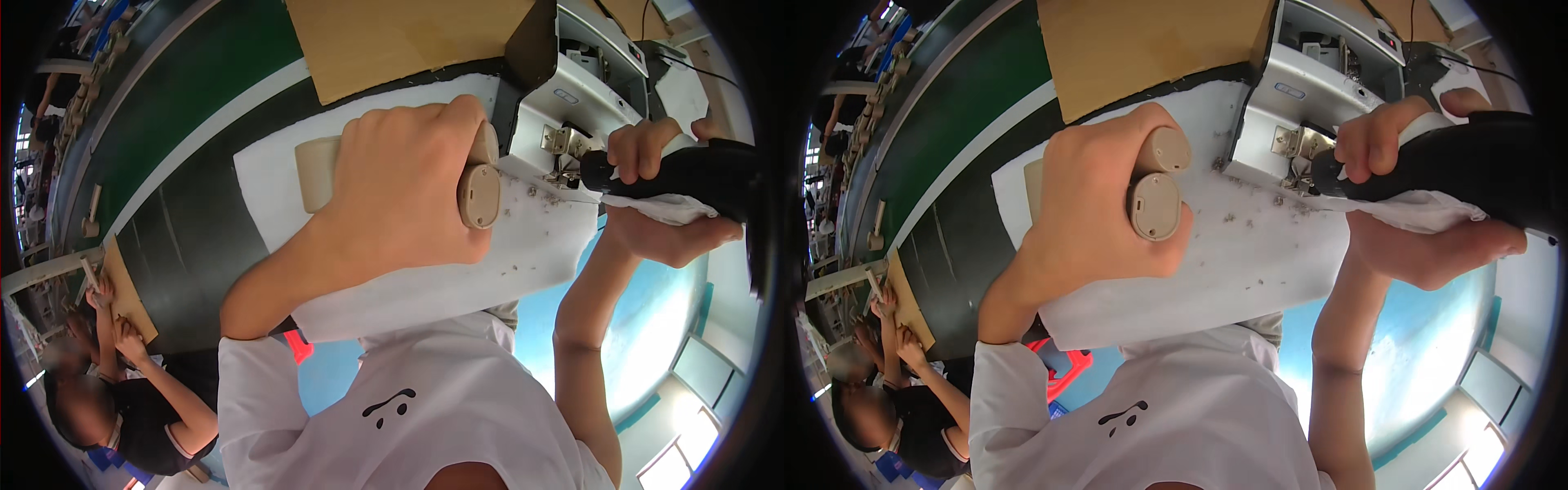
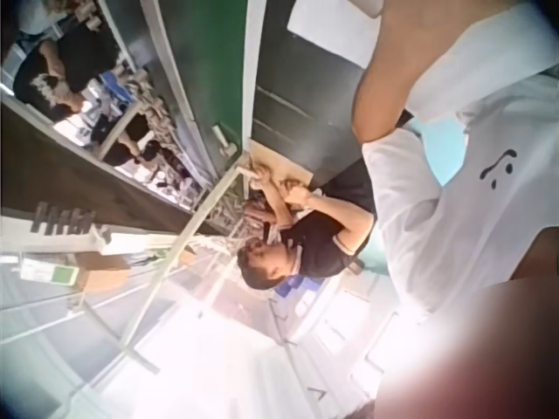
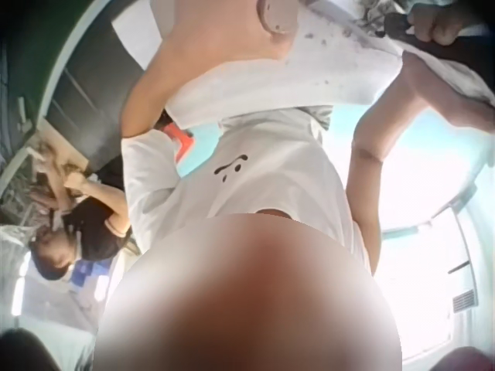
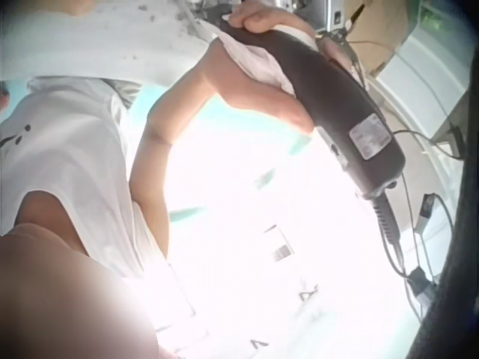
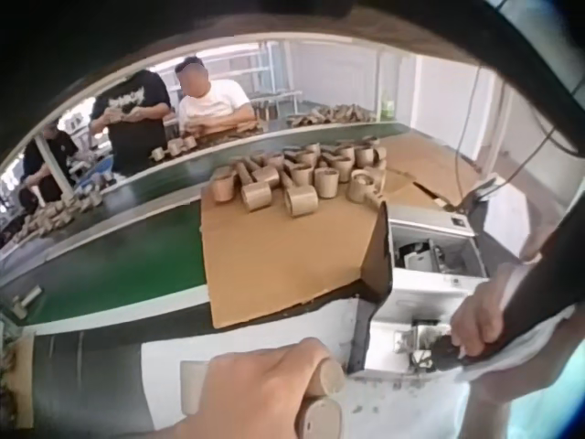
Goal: Assembling plastic device components using an electric screwdriver on a factory production line.
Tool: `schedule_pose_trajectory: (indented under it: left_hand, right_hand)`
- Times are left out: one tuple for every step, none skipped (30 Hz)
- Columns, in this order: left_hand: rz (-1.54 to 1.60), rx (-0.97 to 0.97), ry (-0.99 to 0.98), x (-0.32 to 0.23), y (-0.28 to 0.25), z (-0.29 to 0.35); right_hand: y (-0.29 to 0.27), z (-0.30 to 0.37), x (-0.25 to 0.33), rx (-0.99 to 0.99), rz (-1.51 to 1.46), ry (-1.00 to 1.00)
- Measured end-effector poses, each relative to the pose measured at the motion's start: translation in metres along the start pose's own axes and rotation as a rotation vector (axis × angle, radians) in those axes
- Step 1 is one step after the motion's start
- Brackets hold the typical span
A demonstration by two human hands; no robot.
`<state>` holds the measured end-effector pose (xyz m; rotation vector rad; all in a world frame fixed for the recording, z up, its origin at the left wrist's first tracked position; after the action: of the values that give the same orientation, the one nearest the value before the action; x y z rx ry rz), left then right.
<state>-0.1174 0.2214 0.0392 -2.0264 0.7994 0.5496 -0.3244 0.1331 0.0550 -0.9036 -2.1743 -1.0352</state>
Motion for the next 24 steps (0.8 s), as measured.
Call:
schedule_pose_trajectory:
  left_hand:
    - [0.008, -0.007, 0.004, 0.000, 0.000, 0.000]
    - [0.005, -0.003, 0.001, 0.000, 0.000, 0.000]
    - [-0.006, 0.002, -0.003, 0.001, 0.000, 0.000]
    - [-0.016, 0.007, -0.007, 0.000, 0.000, 0.000]
    - [-0.016, 0.011, -0.010, 0.000, -0.001, 0.000]
    - [-0.023, 0.019, -0.009, -0.001, -0.001, 0.000]
    - [-0.029, 0.027, -0.008, -0.001, -0.002, 0.001]
    - [-0.030, 0.028, -0.006, -0.002, -0.002, 0.001]
    - [-0.015, 0.028, -0.020, -0.002, -0.001, 0.001]
    - [0.001, 0.028, -0.035, -0.002, 0.000, 0.001]
    - [-0.006, 0.025, -0.037, -0.003, 0.000, 0.001]
    - [-0.027, 0.041, -0.037, -0.004, 0.001, 0.001]
    - [-0.047, 0.058, -0.037, -0.005, 0.003, 0.001]
    - [-0.047, 0.058, -0.040, -0.006, 0.005, -0.001]
    - [-0.061, 0.072, -0.037, -0.007, 0.008, -0.001]
    - [-0.073, 0.086, -0.031, -0.009, 0.011, -0.002]
    - [-0.065, 0.091, -0.031, -0.011, 0.013, -0.002]
    - [-0.111, 0.101, -0.051, -0.007, 0.010, 0.002]
    - [-0.157, 0.111, -0.070, -0.003, 0.006, 0.007]
    - [-0.144, 0.111, -0.069, -0.004, 0.008, 0.006]
    - [-0.158, 0.123, -0.079, -0.003, 0.010, 0.006]
    - [-0.175, 0.135, -0.091, -0.002, 0.012, 0.006]
    - [-0.169, 0.134, -0.091, -0.003, 0.013, 0.004]
    - [-0.159, 0.154, -0.091, -0.004, 0.015, 0.003]
  right_hand:
    - [0.000, -0.002, -0.002, 0.018, 0.004, 0.018]
    - [0.001, -0.004, -0.005, 0.037, 0.003, 0.034]
    - [0.002, -0.005, -0.008, 0.036, 0.033, 0.039]
    - [0.003, -0.006, -0.010, 0.031, 0.030, 0.042]
    - [0.004, -0.007, -0.013, 0.031, 0.034, 0.061]
    - [0.007, -0.007, -0.015, 0.032, 0.039, 0.079]
    - [0.008, -0.006, -0.014, -0.042, 0.102, 0.103]
    - [0.007, -0.007, -0.014, -0.043, 0.102, 0.101]
    - [0.007, -0.007, -0.016, -0.015, 0.086, 0.159]
    - [0.008, -0.006, -0.018, 0.014, 0.071, 0.217]
    - [0.009, -0.001, -0.021, -0.032, 0.012, 0.277]
    - [0.013, 0.007, -0.022, -0.078, -0.046, 0.338]
    - [0.018, 0.008, -0.014, -0.070, -0.083, 0.286]
    - [0.024, 0.011, -0.004, -0.076, -0.085, 0.212]
    - [0.030, 0.010, 0.009, -0.049, -0.091, 0.181]
    - [0.034, 0.011, 0.021, -0.024, -0.095, 0.149]
    - [0.034, 0.017, 0.029, -0.049, -0.189, 0.091]
    - [0.044, 0.019, 0.026, -0.061, -0.316, 0.048]
    - [0.067, 0.035, 0.008, -0.139, -1.108, 0.287]
    - [0.067, 0.034, 0.011, -0.141, -1.095, 0.287]
    - [0.068, 0.032, 0.014, -0.089, -1.016, 0.277]
    - [0.070, 0.030, 0.016, -0.036, -0.939, 0.270]
    - [0.071, 0.027, 0.018, 0.017, -0.863, 0.259]
    - [0.072, 0.023, 0.020, 0.071, -0.790, 0.250]
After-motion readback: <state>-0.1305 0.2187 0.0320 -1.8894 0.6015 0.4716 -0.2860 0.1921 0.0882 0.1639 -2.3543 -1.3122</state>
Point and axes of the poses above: each hand's wrist, its own z-axis away from the middle knuckle, its own y-axis out of the palm, x = y × z, the point moved 5 cm from there along -z, towards the middle knuckle, and after that the axes turned 11 degrees about -x, right-handed, at the moved point
